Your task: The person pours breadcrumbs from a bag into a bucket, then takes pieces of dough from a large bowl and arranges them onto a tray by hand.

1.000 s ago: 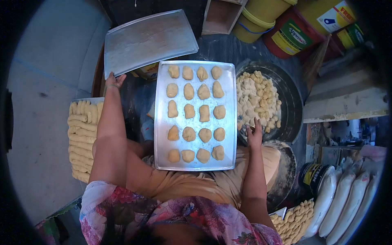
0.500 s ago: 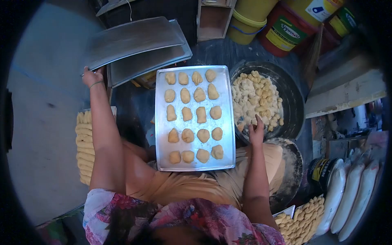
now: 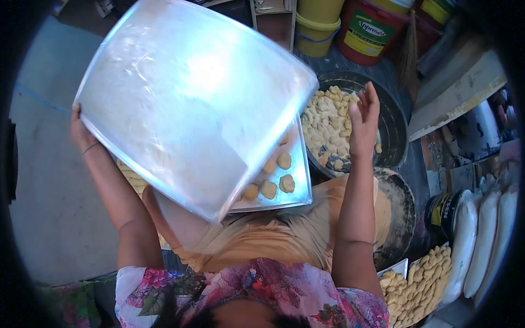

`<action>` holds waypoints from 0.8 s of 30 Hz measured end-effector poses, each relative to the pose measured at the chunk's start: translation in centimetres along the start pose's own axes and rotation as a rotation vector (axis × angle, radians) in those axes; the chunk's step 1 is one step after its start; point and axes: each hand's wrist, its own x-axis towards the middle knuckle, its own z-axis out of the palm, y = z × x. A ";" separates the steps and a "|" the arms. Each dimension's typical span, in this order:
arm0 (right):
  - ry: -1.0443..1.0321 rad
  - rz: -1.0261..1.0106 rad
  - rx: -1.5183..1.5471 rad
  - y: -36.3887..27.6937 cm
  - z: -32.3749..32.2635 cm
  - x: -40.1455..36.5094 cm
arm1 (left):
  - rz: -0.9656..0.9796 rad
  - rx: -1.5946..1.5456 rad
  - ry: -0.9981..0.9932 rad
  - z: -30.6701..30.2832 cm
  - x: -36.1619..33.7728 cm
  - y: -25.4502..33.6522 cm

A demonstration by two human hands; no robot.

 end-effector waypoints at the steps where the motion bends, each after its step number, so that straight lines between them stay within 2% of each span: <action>1: -0.089 0.068 0.047 0.0 -0.1 0.6 | -0.068 -0.018 -0.073 0.8 -0.7 -0.7; 3: -0.270 0.204 0.139 0.5 -1.1 1.4 | -0.195 -0.038 -0.199 1.8 -1.2 -2.9; 5: -0.632 0.528 0.286 3.0 -1.8 0.5 | -0.266 0.016 -0.258 3.4 -2.2 -5.8; 7: -0.988 0.762 0.617 4.8 -1.5 -1.6 | -0.340 0.071 -0.304 4.9 -2.8 -9.2; 8: -0.948 0.851 0.757 3.1 -0.4 -3.7 | -0.406 0.075 -0.340 4.9 -2.4 -11.7; 9: -0.740 0.943 0.826 3.1 0.4 -6.0 | -0.411 0.086 -0.336 5.0 -2.1 -14.6; 12: -0.531 0.938 0.558 5.8 -0.6 -8.6 | -0.522 0.175 -0.236 5.7 -4.9 -19.1; 13: -0.422 0.986 0.550 6.6 -1.2 -9.4 | -0.632 0.096 -0.294 5.2 -6.4 -20.7; 14: -0.387 0.982 0.557 7.7 -1.2 -9.9 | -0.627 0.170 -0.280 6.8 -10.2 -19.1; 15: -0.353 0.981 0.565 8.9 -1.1 -10.4 | -0.628 0.155 -0.391 5.8 -11.5 -20.4; 17: -0.316 0.976 0.570 9.6 -1.2 -10.8 | -0.709 0.347 -0.581 3.2 -13.2 -22.0; 18: -0.317 0.973 0.565 9.8 -1.0 -10.7 | -0.764 0.429 -0.598 1.1 -13.7 -23.3; 20: -0.314 0.941 0.497 11.4 -0.6 -10.6 | -0.795 0.514 -0.546 0.8 -16.1 -22.8; 24: -0.343 0.761 0.232 15.2 0.7 -10.3 | -0.657 0.642 -0.574 -0.4 -16.5 -24.6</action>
